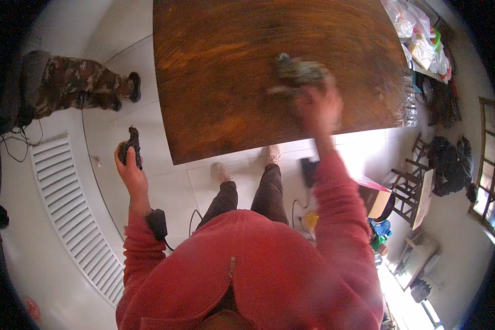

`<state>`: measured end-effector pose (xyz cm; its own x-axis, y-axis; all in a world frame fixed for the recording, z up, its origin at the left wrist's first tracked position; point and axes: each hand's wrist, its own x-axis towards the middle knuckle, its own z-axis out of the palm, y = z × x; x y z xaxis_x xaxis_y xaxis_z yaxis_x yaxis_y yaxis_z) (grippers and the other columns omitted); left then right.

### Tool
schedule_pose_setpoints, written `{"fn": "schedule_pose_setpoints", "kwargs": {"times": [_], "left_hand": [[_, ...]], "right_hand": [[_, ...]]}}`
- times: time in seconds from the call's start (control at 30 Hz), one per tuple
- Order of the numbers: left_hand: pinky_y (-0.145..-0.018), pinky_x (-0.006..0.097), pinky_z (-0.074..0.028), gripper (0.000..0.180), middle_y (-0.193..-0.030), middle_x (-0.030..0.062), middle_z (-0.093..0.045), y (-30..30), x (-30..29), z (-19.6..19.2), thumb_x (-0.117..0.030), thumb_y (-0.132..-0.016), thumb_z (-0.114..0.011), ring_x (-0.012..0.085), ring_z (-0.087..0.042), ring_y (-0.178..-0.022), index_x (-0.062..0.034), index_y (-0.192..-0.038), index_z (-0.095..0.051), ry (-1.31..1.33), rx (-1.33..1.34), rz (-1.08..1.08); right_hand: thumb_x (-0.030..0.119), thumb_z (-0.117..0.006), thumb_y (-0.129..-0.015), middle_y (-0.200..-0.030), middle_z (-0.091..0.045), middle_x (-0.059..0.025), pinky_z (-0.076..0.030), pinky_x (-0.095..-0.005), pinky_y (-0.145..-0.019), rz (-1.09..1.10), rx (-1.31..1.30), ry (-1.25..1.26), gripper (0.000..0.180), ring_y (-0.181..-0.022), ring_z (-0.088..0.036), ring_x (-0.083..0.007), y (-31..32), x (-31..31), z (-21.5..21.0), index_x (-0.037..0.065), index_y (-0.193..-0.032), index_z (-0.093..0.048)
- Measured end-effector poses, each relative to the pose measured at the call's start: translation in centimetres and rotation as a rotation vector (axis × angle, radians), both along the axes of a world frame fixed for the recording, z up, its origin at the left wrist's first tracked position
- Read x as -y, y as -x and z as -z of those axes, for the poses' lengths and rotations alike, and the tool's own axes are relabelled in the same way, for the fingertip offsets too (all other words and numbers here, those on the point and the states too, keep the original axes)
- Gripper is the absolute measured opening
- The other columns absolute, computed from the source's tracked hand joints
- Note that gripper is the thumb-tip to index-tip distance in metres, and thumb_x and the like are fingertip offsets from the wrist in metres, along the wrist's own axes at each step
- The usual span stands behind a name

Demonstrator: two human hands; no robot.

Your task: The person wipes a wooden table with a cloth, then takes the cloth outside to rinse it in a basin of water, wrings it out, and returns to wipe the table again. The person also briefly adjusts the head-mounted camera.

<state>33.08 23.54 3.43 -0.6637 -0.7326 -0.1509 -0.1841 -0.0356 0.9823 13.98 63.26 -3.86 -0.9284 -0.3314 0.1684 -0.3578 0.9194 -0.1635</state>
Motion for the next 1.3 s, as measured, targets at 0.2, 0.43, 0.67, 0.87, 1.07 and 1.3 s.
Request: {"fn": "schedule_pose_setpoints", "kwargs": {"times": [0.2,0.43,0.67,0.87,1.07,1.3], "left_hand": [[-0.065,0.022,-0.041,0.026,-0.097,0.0002,-0.056,-2.8,1.7,0.1,-0.018,-0.097,-0.060,0.0069,-0.047,-0.075,-0.0081,-0.120,-0.054,-0.035,-0.004,0.002],[-0.064,0.023,-0.041,0.025,-0.099,0.0006,-0.056,-5.3,3.5,0.1,-0.018,-0.097,-0.059,0.0077,-0.048,-0.076,-0.0077,-0.119,-0.053,-0.049,-0.048,-0.063],[-0.064,0.024,-0.041,0.025,-0.098,0.0007,-0.056,-7.1,4.4,0.1,-0.020,-0.097,-0.059,0.0084,-0.048,-0.075,-0.0078,-0.119,-0.054,-0.019,0.030,-0.125],[-0.064,0.023,-0.040,0.026,-0.098,0.0001,-0.056,-7.3,4.9,0.3,-0.019,-0.097,-0.058,0.0077,-0.047,-0.075,-0.0069,-0.120,-0.053,-0.041,-0.018,-0.093],[-0.067,0.022,-0.040,0.026,-0.100,-0.0008,-0.056,-9.2,5.9,1.1,-0.018,-0.097,-0.059,0.0067,-0.047,-0.078,-0.0065,-0.120,-0.054,-0.068,0.022,-0.147],[-0.067,0.021,-0.040,0.026,-0.100,-0.0018,-0.055,-11.5,6.8,2.2,-0.016,-0.096,-0.060,0.0052,-0.046,-0.078,-0.0069,-0.120,-0.054,-0.105,0.030,-0.207]], "right_hand": [[0.024,-0.062,-0.084,-0.095,-0.066,-0.0177,-0.045,-0.0516,-0.084,0.224,-0.190,0.113,0.022,-0.094,-0.058,-0.0359,4.1,-9.9,0.6,0.007,-0.096,-0.068],[0.017,-0.070,-0.076,-0.118,-0.053,-0.0185,-0.040,-0.0511,-0.091,-0.153,-0.022,0.222,0.031,-0.111,-0.048,-0.0391,-6.8,13.7,0.8,0.012,-0.106,-0.066],[0.019,-0.063,-0.081,-0.097,-0.058,-0.0147,-0.044,-0.0473,-0.077,-0.476,0.180,0.259,0.013,-0.092,-0.055,-0.0333,-8.2,21.0,0.2,0.012,-0.091,-0.068],[0.030,-0.059,-0.090,-0.106,-0.066,-0.0180,-0.052,-0.0495,-0.079,0.359,-0.188,-0.226,0.022,-0.094,-0.064,-0.0352,8.8,-2.8,2.7,0.015,-0.102,-0.069],[0.034,-0.053,-0.090,-0.108,-0.067,-0.0166,-0.048,-0.0497,-0.091,0.610,-0.045,-0.069,0.033,-0.108,-0.060,-0.0367,16.9,-4.9,4.1,0.010,-0.106,-0.070],[0.021,-0.058,-0.089,-0.098,-0.063,-0.0145,-0.048,-0.0460,-0.083,-0.147,0.027,-0.405,0.018,-0.098,-0.059,-0.0326,12.8,26.9,3.3,0.012,-0.100,-0.068]]}}
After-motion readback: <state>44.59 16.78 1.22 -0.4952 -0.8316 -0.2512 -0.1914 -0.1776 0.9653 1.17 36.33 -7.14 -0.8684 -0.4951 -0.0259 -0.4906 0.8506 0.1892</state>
